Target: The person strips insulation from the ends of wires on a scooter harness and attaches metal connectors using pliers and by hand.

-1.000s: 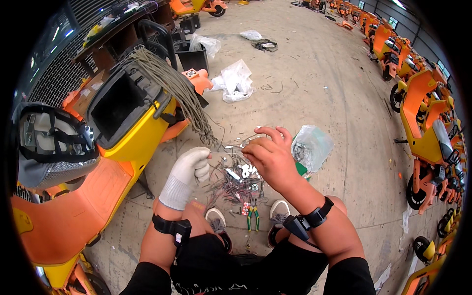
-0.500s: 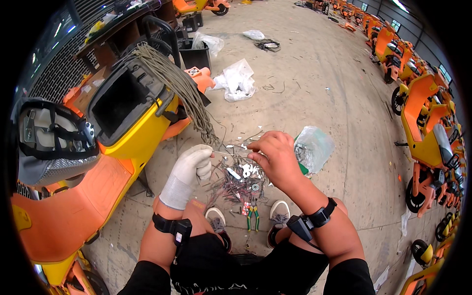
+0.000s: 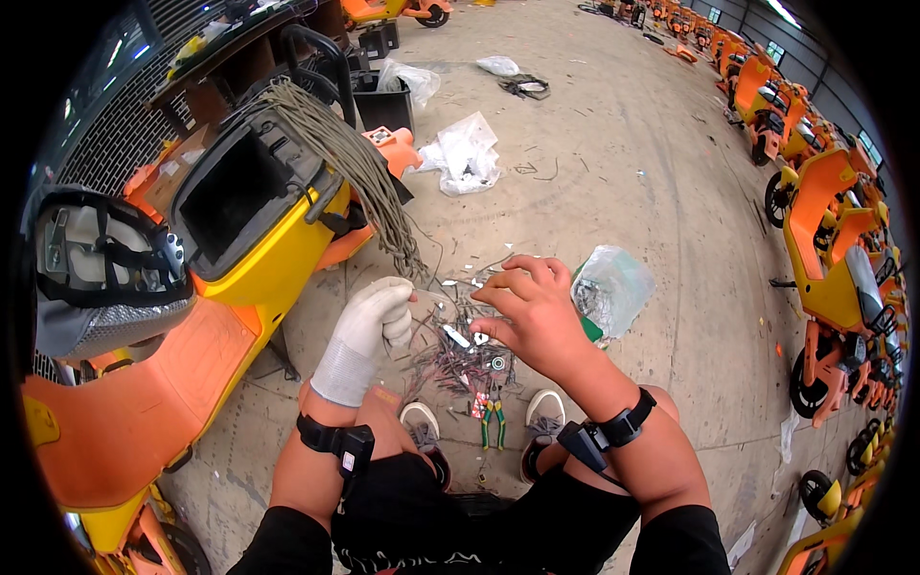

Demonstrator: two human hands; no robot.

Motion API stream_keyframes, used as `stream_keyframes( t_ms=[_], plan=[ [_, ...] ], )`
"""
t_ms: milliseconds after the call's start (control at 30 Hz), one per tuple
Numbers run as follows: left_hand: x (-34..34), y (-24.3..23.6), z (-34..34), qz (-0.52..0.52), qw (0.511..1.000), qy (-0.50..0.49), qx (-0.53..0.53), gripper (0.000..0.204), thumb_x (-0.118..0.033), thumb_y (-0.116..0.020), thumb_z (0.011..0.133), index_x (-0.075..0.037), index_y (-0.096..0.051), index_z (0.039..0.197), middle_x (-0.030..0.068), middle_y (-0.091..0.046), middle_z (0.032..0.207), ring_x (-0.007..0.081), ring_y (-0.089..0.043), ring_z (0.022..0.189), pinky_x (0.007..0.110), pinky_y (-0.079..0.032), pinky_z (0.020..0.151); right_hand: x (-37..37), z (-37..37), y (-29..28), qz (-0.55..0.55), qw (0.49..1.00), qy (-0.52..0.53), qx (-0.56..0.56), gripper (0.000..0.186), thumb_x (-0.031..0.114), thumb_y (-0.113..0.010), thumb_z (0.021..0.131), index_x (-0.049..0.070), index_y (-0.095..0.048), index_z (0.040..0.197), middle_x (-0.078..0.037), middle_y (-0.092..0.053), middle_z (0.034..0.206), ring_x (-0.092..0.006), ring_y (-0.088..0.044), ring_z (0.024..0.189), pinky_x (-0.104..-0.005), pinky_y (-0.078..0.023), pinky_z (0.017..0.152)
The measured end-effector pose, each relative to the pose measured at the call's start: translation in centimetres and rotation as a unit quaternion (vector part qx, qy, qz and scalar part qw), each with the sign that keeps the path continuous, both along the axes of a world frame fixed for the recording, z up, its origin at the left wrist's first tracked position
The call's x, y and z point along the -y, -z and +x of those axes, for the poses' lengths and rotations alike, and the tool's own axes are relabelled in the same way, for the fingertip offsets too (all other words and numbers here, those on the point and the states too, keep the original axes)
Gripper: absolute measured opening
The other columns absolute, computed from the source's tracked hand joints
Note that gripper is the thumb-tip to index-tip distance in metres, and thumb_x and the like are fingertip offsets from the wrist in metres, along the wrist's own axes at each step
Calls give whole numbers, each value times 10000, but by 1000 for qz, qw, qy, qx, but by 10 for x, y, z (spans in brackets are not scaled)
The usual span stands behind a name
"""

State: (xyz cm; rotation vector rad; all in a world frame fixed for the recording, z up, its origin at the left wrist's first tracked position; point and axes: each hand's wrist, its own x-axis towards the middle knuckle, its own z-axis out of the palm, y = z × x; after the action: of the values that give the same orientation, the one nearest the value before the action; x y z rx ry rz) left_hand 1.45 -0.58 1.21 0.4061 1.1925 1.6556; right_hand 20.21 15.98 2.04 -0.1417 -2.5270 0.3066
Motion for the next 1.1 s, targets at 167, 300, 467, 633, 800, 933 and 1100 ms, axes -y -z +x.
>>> stream_keyframes(
  t_ms=[167, 300, 467, 633, 800, 933, 1100],
  plan=[
    [1, -2, 2, 0, 1000, -14, 11, 107, -116, -544, 977, -20, -558, 931, -76, -291, 599, 60, -279, 493, 256, -242, 491, 8, -2, -3, 6, 1000, 0, -5, 299, 278, -808, 754, 147, -721, 1008, 17, -650, 1024, -258, -542, 1130, -465, -333, 1001],
    [1, -2, 1, 1, 1000, -11, 15, 106, -115, -545, 980, -21, -558, 934, -76, -287, 595, 60, -277, 492, 257, -243, 490, 2, -3, 7, -7, 1000, 3, -11, 192, 221, -781, 803, 137, -725, 966, 4, -656, 983, -246, -560, 1102, -445, -348, 993],
    [1, -1, 0, 2, 1000, -11, 8, 110, -123, -553, 979, -17, -565, 955, -72, -309, 600, 66, -287, 493, 251, -254, 494, 1, 0, 7, -181, 983, -9, 26, 120, 185, -718, 887, 100, -726, 973, -29, -664, 870, -241, -612, 980, -406, -444, 901],
    [0, -6, 8, -32, 977, -54, -201, 111, -125, -572, 972, -17, -598, 987, -44, -413, 658, 86, -399, 554, 293, -339, 519, 0, 1, 6, -721, 687, -22, 89, 186, 191, -619, 965, 35, -685, 887, -49, -658, 768, -225, -644, 788, -349, -510, 837],
    [-4, -7, 19, 101, 702, -169, -684, 96, -31, -655, 867, -49, -640, 960, 56, -480, 709, 219, -505, 623, 366, -414, 574, -19, 0, 27, -887, 445, -89, 91, 243, 185, -563, 969, 49, -621, 776, -62, -619, 714, -248, -645, 791, -358, -516, 844],
    [0, -21, 24, 176, 578, -164, -780, 234, 7, -726, 763, -89, -621, 949, 33, -518, 718, 264, -529, 631, 386, -446, 602, -30, 3, 31, -897, 385, -189, 107, 255, 211, -552, 975, 50, -625, 792, -67, -634, 723, -269, -660, 831, -369, -510, 852],
    [-2, -2, 19, 44, 717, -195, -668, 107, -77, -676, 856, -58, -654, 958, 122, -617, 794, 306, -589, 695, 388, -487, 665, -21, 5, 13, -708, 698, -4, 107, 363, 323, -611, 962, 17, -620, 1157, -163, -673, 1056, -294, -642, 1064, -378, -492, 910]
  ],
)
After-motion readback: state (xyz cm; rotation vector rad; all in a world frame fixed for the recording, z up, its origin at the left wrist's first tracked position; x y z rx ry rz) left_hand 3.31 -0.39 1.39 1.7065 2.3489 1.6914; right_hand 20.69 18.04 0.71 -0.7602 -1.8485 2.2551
